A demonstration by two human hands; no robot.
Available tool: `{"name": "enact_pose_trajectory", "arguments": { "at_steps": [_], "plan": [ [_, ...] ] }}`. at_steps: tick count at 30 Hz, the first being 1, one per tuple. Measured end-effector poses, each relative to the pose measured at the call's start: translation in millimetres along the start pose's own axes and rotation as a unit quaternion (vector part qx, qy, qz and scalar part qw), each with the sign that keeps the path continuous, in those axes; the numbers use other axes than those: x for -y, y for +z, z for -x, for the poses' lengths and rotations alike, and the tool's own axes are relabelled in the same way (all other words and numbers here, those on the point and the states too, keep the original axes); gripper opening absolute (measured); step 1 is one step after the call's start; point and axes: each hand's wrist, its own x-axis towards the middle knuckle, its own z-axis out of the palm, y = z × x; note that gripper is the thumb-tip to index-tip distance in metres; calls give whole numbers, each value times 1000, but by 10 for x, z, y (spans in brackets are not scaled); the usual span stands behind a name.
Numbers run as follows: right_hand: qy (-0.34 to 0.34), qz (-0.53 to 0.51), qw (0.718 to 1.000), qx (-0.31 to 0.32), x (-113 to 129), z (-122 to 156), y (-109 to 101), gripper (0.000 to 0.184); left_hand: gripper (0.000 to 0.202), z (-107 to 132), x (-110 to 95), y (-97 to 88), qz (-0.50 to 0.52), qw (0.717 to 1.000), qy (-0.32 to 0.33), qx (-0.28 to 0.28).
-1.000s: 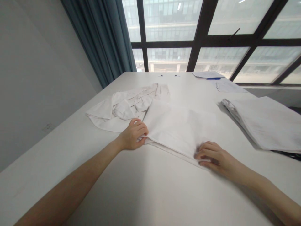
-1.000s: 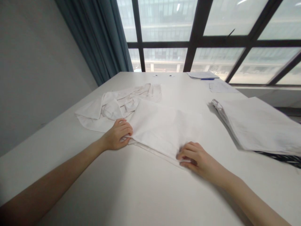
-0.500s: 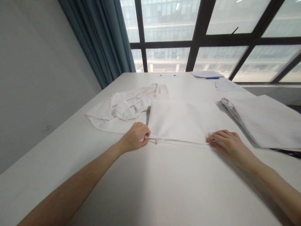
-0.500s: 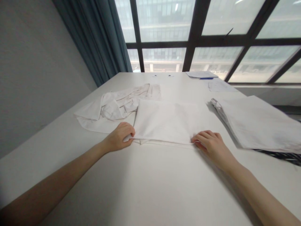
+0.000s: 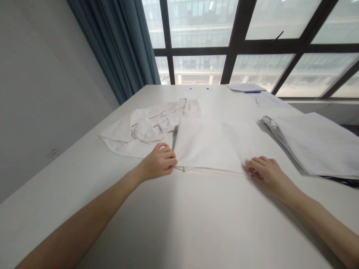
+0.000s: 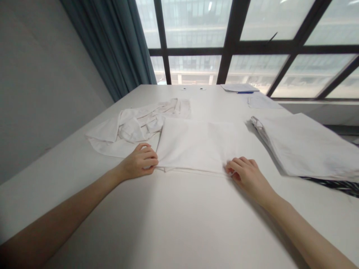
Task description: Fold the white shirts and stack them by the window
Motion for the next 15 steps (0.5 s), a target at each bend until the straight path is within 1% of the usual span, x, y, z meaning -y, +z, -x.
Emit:
{"name": "enact_pose_trajectory", "arguments": {
  "at_steps": [3,7,10,13,15],
  "plan": [
    [5,-6,1000,-9,13,-4,2,24,11,5,14,-8,23,1000,-13,2],
    [-12,-14,1000,-9,44,-6,-4,20,11,9,22,-10,45,999,-25,11],
    [-25,-19,999,-8,57,-4,-4,21,10,11,19,-10,47,998,-28,10],
    [-6,-31,999,-14,47,-5,13,19,9,13,2,-19,36,999,-30,6],
    [9,-40,999,-14,32,-7,27,22,9,14,-18,-32,31,999,-34,9]
  ]
}}
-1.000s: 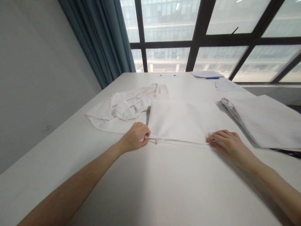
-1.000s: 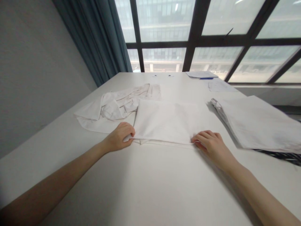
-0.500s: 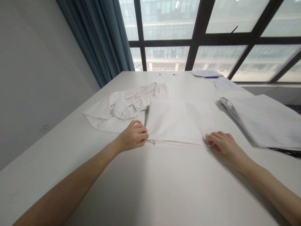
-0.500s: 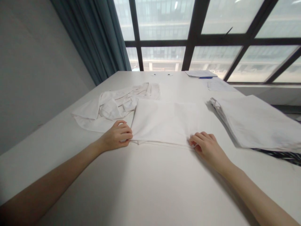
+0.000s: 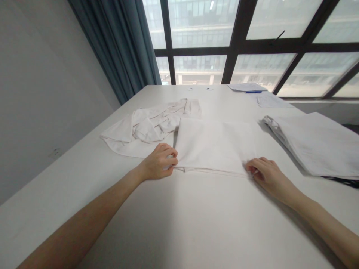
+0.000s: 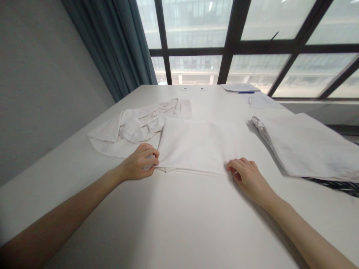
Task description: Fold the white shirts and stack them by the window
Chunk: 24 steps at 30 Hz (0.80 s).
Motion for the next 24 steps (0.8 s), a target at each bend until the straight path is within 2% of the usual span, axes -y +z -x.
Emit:
{"name": "enact_pose_trajectory", "arguments": {
  "at_steps": [7,12,17,21,24],
  "plan": [
    [-14,0,1000,1,-1,3,-16,27,7,-45,-120,1,31,999,-23,8],
    [-37,28,999,-18,89,-6,-51,15,10,-105,-176,77,17,1000,-12,-18],
    [-54,10,998,-22,142,-22,-36,20,14,-94,-147,100,-2,999,17,-49],
    [-60,5,998,-22,133,-20,-19,21,17,-85,-151,84,0,999,16,-48],
    [-68,6,997,-26,143,-18,-1,20,17,-86,-169,67,7,997,13,-79]
  ]
}}
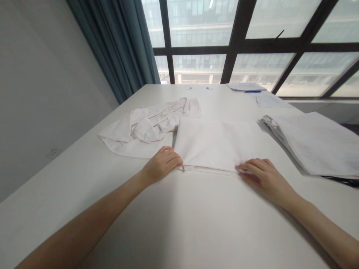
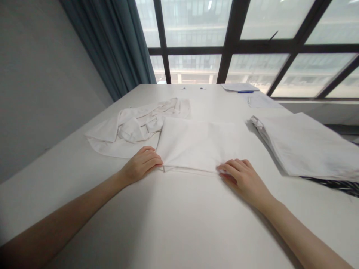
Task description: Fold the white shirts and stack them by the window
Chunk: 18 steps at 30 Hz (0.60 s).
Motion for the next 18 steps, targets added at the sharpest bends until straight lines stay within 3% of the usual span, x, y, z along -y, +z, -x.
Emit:
{"name": "enact_pose_trajectory", "arguments": {
  "at_steps": [3,10,18],
  "plan": [
    [-2,2,1000,4,24,-7,25,19,19,-2,-7,-16,4,1000,2,-20],
    [8,-1,1000,-5,31,-11,54,16,29,-1,33,-8,12,998,29,63],
    [6,-38,999,5,18,-11,51,13,20,4,58,20,41,996,16,80]
  ]
}}
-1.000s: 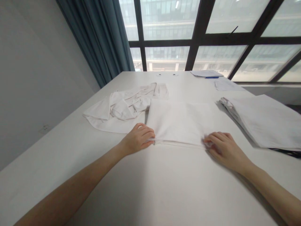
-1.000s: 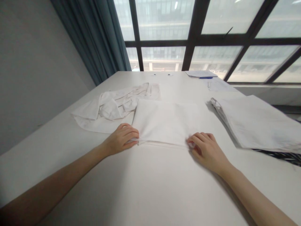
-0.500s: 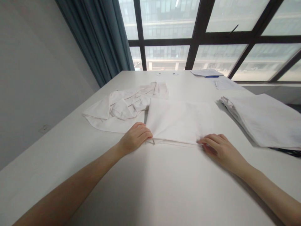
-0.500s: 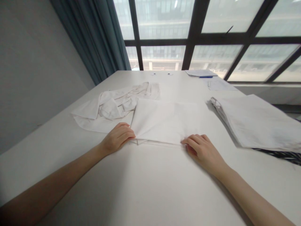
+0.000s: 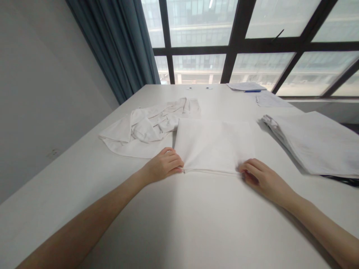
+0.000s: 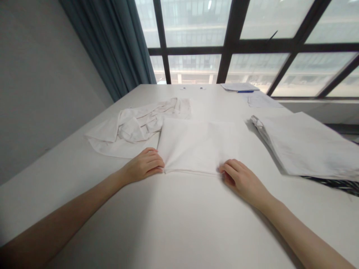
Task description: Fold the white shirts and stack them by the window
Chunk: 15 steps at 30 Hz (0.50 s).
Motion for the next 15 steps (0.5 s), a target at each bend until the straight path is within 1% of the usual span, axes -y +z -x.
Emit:
{"name": "enact_pose_trajectory", "arguments": {
  "at_steps": [3,8,10,15],
  "plan": [
    [1,-21,1000,11,0,6,-22,14,21,2,12,15,8,1000,-2,7],
    [0,-52,998,30,-23,17,-68,22,21,4,22,18,9,1000,-5,29],
    [3,-60,998,31,-34,16,-77,23,24,9,25,9,11,999,-5,35],
    [0,-41,999,35,-66,16,-97,28,29,25,37,-2,12,999,5,29]
  ]
}}
